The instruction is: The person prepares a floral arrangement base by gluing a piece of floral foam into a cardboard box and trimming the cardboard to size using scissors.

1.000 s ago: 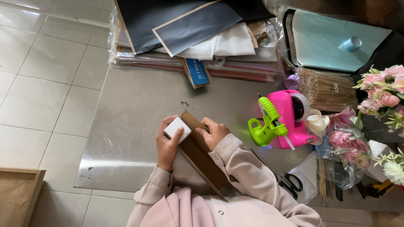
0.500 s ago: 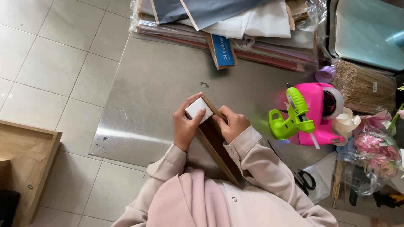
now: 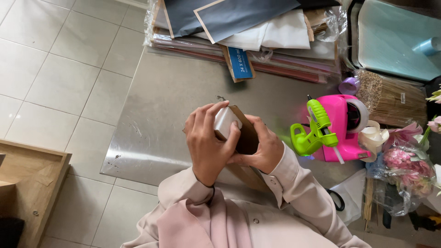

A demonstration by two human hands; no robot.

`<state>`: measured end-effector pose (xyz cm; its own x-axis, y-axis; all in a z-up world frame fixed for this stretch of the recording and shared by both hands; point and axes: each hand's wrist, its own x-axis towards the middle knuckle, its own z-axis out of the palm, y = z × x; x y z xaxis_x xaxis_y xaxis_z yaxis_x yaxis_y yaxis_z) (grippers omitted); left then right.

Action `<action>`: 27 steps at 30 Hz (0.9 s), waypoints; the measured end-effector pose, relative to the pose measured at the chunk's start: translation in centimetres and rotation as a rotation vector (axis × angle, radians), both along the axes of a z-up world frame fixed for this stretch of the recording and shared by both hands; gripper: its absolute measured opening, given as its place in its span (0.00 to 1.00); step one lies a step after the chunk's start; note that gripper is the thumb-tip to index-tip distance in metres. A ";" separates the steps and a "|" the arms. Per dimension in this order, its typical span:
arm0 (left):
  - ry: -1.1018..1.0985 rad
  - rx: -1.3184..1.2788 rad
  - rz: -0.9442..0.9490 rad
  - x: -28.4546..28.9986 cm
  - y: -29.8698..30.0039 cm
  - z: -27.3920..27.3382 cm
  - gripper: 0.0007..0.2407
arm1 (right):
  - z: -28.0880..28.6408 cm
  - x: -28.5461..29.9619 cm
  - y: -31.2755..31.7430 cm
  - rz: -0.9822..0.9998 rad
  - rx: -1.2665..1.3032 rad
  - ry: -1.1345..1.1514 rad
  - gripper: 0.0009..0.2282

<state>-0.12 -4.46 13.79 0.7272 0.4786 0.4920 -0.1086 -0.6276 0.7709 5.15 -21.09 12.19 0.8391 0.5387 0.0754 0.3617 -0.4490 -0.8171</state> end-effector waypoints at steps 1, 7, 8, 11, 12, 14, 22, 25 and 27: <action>-0.007 0.004 0.001 -0.3 -0.2 0.8 0.19 | 0.0 -0.1 -0.1 0.001 0.004 -0.007 0.47; -0.214 0.213 -0.086 -1.9 -1.1 4.0 0.34 | 0.6 -1.3 -0.4 -0.120 0.197 -0.240 0.39; -0.229 0.246 -0.111 -2.6 -0.7 4.5 0.35 | 1.0 -1.4 -0.7 -0.124 0.297 -0.084 0.37; -0.217 0.170 -0.196 -3.8 1.1 5.1 0.42 | -4.1 -1.1 -4.2 0.010 0.557 0.028 0.45; -0.181 0.058 -0.255 -4.1 1.8 5.1 0.50 | -6.9 -0.8 -5.8 0.152 0.712 -0.010 0.56; -0.169 -0.236 -0.513 -3.8 2.4 4.9 0.48 | -6.5 -1.0 -6.3 0.144 0.675 0.011 0.57; -0.266 -0.477 -0.656 -4.2 1.7 3.8 0.38 | -0.2 -1.4 -3.8 0.262 0.878 0.180 0.46; -0.300 -0.450 -0.686 -4.6 1.4 4.6 0.35 | 1.4 -1.4 -3.6 0.358 0.866 0.048 0.40; -0.267 -0.441 -0.687 -4.8 1.1 5.1 0.34 | 0.0 -1.1 -4.8 0.318 0.818 -0.009 0.43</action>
